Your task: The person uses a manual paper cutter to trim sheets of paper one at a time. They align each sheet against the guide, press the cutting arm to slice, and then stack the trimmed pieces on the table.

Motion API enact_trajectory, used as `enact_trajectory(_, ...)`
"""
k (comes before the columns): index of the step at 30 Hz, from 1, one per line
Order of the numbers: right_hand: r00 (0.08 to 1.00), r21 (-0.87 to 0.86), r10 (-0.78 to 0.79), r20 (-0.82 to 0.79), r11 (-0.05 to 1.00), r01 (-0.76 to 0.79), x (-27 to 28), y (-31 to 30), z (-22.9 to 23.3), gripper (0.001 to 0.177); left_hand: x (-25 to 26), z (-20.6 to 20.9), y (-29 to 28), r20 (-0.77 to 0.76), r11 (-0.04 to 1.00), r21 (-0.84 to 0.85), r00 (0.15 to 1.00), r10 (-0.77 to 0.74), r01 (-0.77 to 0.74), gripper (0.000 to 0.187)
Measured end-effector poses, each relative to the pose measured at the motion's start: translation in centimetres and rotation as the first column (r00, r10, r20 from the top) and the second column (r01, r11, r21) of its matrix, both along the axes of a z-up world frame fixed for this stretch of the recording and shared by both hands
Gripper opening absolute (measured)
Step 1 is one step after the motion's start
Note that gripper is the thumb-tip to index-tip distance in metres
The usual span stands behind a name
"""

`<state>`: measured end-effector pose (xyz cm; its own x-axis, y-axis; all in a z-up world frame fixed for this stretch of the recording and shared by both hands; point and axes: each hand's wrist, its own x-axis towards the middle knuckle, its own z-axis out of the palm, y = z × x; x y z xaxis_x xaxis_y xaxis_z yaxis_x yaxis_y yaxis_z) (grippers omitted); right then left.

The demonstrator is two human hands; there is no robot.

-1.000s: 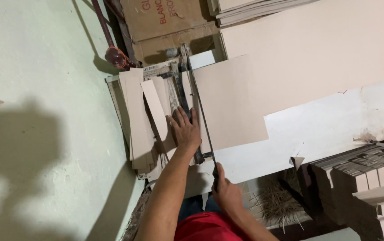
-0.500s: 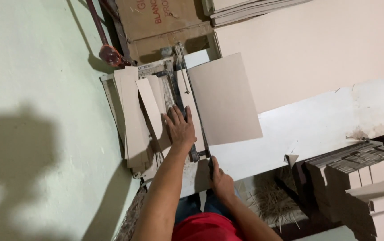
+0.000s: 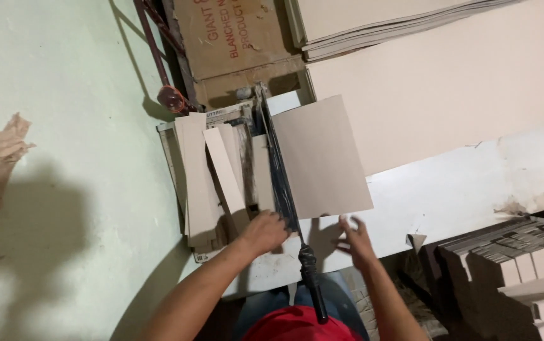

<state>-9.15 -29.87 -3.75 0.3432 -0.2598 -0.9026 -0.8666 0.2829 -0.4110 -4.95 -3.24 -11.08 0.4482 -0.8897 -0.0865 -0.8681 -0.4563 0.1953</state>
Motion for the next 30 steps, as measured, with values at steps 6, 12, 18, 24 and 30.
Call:
enact_trajectory(6, 0.931, 0.153, -0.302, 0.205, 0.949, 0.275, -1.4, -3.4, -6.2, 0.031, 1.6, 2.4, 6.2, -0.038, 0.968, 0.202, 0.986, 0.163, -0.152, 0.018)
enact_trajectory(12, 0.988, 0.059, -0.081, 0.132, 0.995, 0.074, -2.8, -0.5, -3.2, 0.033, 5.7, 9.0, 3.0, 0.106, 0.566, 0.296, 0.616, 0.781, -0.769, 0.067)
enact_trajectory(18, 0.975, -0.029, 0.097, 0.199, 0.995, -0.093, -0.2, 1.3, -3.6, 0.045, 7.0, 4.0, 1.2, -0.016, 0.377, 0.135, 0.379, 0.925, -0.916, 0.064)
enact_trajectory(24, 0.955, -0.054, 0.184, 0.233, 0.983, -0.176, 0.8, 1.2, -4.3, 0.045, 8.3, 6.3, -1.6, -0.297, 0.467, 0.13, 0.415, 0.86, -0.875, 0.074)
enact_trajectory(30, 0.93, -0.101, 0.355, 0.09, 0.933, -0.347, 1.4, 0.9, -4.1, 0.048, 9.1, 2.3, -3.8, -0.238, 0.556, 0.545, 0.519, 0.821, -0.628, 0.12)
